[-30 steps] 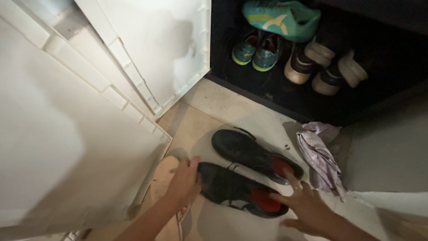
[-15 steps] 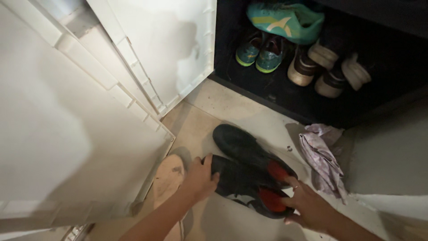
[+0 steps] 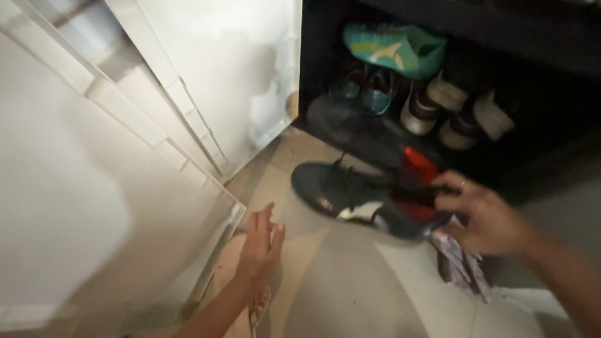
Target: The person organizes a collection of shoes by picking them up from the floor and placing them onto a black shoe rack. They handle various types of footwear, including sneakers, formal shoes, and sandals, using a cloth to wipe some of them before arranging them on the shelves.
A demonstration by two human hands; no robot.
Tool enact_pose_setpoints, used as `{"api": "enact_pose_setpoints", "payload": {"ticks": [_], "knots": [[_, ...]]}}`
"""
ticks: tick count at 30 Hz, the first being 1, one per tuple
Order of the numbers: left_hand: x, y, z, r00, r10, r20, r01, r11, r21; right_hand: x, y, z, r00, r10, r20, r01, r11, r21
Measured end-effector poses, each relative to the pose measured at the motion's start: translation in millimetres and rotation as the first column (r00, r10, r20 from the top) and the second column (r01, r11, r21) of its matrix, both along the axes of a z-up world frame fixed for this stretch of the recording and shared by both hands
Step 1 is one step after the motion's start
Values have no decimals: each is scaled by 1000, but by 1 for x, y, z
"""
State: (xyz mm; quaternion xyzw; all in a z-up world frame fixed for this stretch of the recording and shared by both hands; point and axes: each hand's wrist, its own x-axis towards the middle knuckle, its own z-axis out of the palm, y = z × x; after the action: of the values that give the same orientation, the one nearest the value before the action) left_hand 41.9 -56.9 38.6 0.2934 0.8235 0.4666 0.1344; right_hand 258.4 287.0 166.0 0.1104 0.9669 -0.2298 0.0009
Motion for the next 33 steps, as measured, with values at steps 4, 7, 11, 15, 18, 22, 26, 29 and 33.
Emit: {"api": "enact_pose_setpoints", "payload": {"ticks": [4,7,11,15,18,22,26,29,33], "knots": [[3,-8,-6,1000,-14,10,14,1000,-21,-34,41,12,998,-4,-59,14,987,159],[8,-15,-9,999,-27,23,28,999,-43,-71,78,12,997,-79,-16,80,970,229],[5,-17,-14,997,-7,72,11,998,-58,-132,117,8,954,-286,89,262,941,214],[4,-19,-22,990,35,136,-18,992,-125,-190,156,0,940,-315,130,296,944,144],[4,-20,-31,984,64,165,-30,979,-202,-208,174,-6,904,-376,206,297,896,331],[7,-25,-42,995,42,89,-22,976,-216,-200,184,-11,860,-464,212,388,865,318],[8,-18,-48,985,-29,170,60,981,-184,-167,180,-29,958,-284,-46,283,900,331],[2,2,-50,992,-119,-41,117,991,-59,-145,171,-37,908,-418,-20,411,882,228],[-22,67,-42,891,-168,-423,187,982,4,-115,178,-52,880,-462,-109,464,886,-5]]}}
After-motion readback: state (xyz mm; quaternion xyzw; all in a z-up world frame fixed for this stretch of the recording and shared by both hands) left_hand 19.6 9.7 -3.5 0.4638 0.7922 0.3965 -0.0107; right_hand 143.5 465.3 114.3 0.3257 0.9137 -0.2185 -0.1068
